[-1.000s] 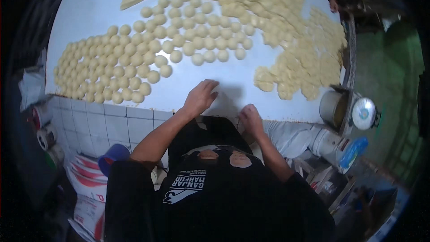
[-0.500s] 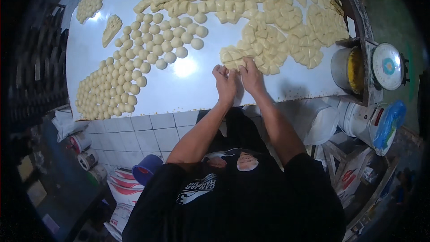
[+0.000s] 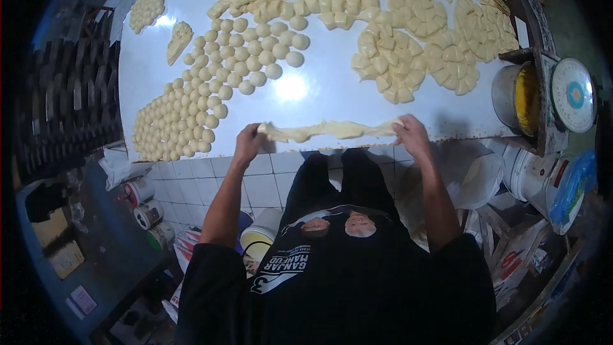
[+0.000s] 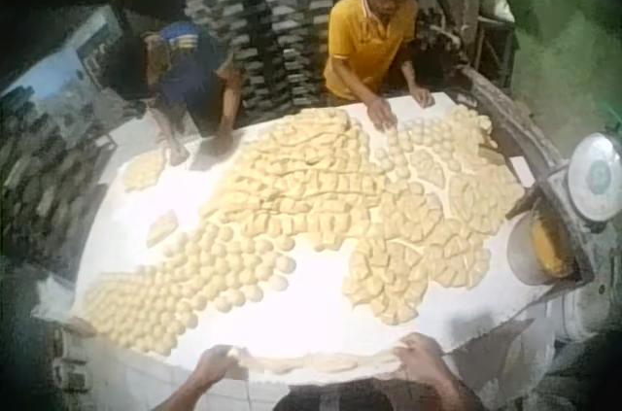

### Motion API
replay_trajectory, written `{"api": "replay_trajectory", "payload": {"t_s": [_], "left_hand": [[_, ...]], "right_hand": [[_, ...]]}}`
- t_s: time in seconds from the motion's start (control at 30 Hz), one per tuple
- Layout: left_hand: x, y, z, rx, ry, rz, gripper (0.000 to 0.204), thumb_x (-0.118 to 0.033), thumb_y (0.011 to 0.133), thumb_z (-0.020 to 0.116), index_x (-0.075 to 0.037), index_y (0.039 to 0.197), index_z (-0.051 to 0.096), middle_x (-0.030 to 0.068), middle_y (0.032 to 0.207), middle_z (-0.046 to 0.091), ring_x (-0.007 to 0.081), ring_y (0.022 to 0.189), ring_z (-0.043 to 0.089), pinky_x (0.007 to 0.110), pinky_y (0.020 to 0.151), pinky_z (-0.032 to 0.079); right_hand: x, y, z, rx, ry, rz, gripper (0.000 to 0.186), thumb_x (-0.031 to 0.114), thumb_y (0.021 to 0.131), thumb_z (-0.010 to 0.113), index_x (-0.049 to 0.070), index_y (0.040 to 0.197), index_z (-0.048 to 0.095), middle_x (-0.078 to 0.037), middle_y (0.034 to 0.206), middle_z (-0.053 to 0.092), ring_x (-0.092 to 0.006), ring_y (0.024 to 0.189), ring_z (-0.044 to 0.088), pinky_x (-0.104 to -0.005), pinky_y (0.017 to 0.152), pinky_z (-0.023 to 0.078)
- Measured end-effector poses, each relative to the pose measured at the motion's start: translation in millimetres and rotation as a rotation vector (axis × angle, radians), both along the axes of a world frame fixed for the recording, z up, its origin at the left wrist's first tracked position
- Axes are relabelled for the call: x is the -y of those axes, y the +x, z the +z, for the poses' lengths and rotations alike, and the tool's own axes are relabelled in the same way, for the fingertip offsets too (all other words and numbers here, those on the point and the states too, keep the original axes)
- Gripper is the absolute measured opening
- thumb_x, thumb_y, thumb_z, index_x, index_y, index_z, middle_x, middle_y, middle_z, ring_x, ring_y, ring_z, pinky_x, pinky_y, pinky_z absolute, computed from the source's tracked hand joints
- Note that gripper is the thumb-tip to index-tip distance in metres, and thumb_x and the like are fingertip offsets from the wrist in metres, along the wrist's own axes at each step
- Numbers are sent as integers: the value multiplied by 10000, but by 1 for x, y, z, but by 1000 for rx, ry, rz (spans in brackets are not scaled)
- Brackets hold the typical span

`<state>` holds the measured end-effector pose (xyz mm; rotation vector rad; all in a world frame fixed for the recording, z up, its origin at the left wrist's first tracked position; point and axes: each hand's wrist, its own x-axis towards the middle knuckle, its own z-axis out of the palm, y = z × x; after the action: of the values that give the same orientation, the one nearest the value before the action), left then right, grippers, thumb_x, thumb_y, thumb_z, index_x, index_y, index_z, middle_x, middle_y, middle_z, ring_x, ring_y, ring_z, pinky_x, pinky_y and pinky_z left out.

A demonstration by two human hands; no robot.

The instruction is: The person rolls small pieces of dough by hand on a white table to form spheres and places them in a large cluster next to the remaining unshaped dough.

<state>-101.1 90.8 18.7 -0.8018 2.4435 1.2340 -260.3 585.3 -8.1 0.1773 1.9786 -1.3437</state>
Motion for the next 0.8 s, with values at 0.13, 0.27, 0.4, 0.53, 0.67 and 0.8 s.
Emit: {"api": "replay_trajectory", "payload": {"t_s": [0.13,0.27,0.4,0.53,0.67,0.8], "left_hand": [[16,29,-10,-219,128,136,295,-32,1023,648,-1,1309,716,102,1161,734,181,1054,698,337,946,561],[18,9,-13,-398,64,168,254,13,1018,635,-5,1255,722,94,1112,714,199,1025,693,351,926,558],[49,12,-28,-533,-144,-87,257,38,964,649,-16,1201,733,175,1082,692,337,967,699,403,887,565],[54,19,-23,-500,-87,-49,280,37,951,647,-22,1211,729,191,1103,689,374,987,696,435,889,565],[40,3,-25,-487,-67,-123,406,-39,930,690,-60,1335,680,189,1248,679,383,1176,654,473,1008,530],[16,4,31,-457,-684,-371,722,-182,841,801,-101,1512,546,177,1567,532,394,1453,490,507,1186,430]], "right_hand": [[0,27,-22,-284,-13,-173,302,177,1021,755,-27,1218,652,-83,946,714,-116,772,676,-295,614,578],[14,22,8,-358,135,-287,276,143,1042,731,-13,1250,638,-73,971,709,-106,811,658,-290,633,560],[-38,26,-41,-323,102,-618,232,158,1067,695,-19,1209,644,-50,886,675,-130,670,610,-308,566,503],[-50,10,-28,-442,272,-895,188,147,1075,674,-9,1181,672,-72,807,659,-129,624,605,-307,539,501],[-103,-21,-7,-614,926,-213,497,242,1025,712,-43,1424,632,-249,1212,750,-371,1089,723,-492,973,576],[24,10,38,-969,1189,68,658,347,959,778,84,1529,583,-223,1565,576,-377,1398,561,-521,1177,455]]}}
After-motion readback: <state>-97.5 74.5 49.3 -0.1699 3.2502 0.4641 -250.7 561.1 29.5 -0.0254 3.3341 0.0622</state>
